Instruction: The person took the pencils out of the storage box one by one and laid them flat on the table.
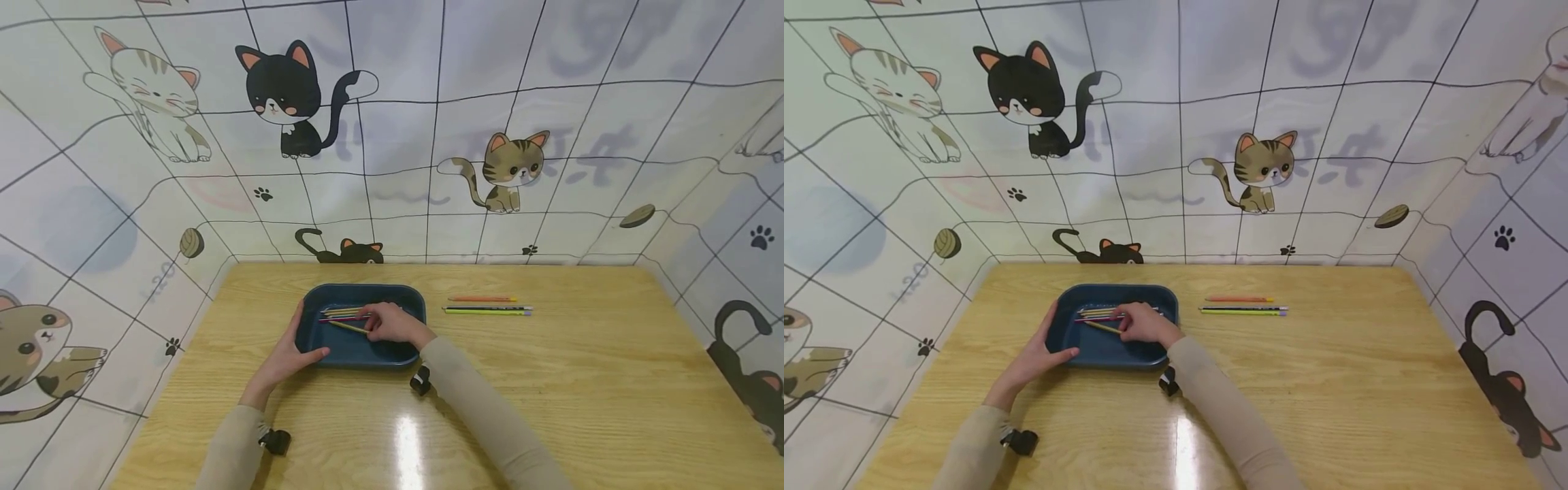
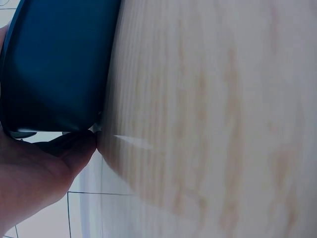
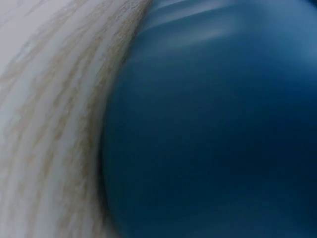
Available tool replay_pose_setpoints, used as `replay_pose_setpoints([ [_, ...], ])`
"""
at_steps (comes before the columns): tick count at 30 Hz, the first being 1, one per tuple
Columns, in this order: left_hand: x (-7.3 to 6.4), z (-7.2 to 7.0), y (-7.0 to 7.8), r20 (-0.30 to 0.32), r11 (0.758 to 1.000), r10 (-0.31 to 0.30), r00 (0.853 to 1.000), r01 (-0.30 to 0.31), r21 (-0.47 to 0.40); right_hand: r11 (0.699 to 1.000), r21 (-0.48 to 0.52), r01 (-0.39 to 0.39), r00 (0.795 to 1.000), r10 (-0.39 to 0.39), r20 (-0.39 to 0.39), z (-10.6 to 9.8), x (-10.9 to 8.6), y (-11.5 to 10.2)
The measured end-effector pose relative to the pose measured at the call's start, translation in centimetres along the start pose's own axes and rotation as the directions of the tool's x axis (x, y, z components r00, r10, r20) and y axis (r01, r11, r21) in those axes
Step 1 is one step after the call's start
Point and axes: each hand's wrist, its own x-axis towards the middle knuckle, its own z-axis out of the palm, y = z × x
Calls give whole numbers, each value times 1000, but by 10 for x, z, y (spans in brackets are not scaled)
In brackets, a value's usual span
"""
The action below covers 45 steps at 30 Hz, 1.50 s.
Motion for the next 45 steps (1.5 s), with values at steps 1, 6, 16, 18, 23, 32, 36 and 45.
replay_pose_setpoints([
  [1,0,0,0,0,1000,0,1000,0,1,1000,1,10,1000,-10,-2,0,0,0],
  [6,1,0,-7,-1,1000,7,1000,-7,-10,998,7,59,998,-59,-22,1,-1,1],
  [16,11,1,-46,-22,1000,19,1000,-19,7,990,103,95,989,-83,-122,-6,-7,-2],
  [18,11,0,-47,-28,1000,21,999,-21,-1,987,119,105,986,-88,-139,-8,-8,-3],
  [23,9,-1,-42,-33,1000,7,999,-7,4,985,116,131,981,-111,-161,-16,-12,-6],
  [32,1,0,-3,-15,1000,8,1000,-8,-2,979,102,176,974,-158,-164,-35,-36,-7],
  [36,0,-1,-1,-5,1000,-8,1000,8,-1,981,79,177,972,-161,-173,-45,-49,-3],
  [45,1,0,-1,0,1000,-9,1000,9,-1,990,74,118,969,-99,-226,-66,-80,11],
])
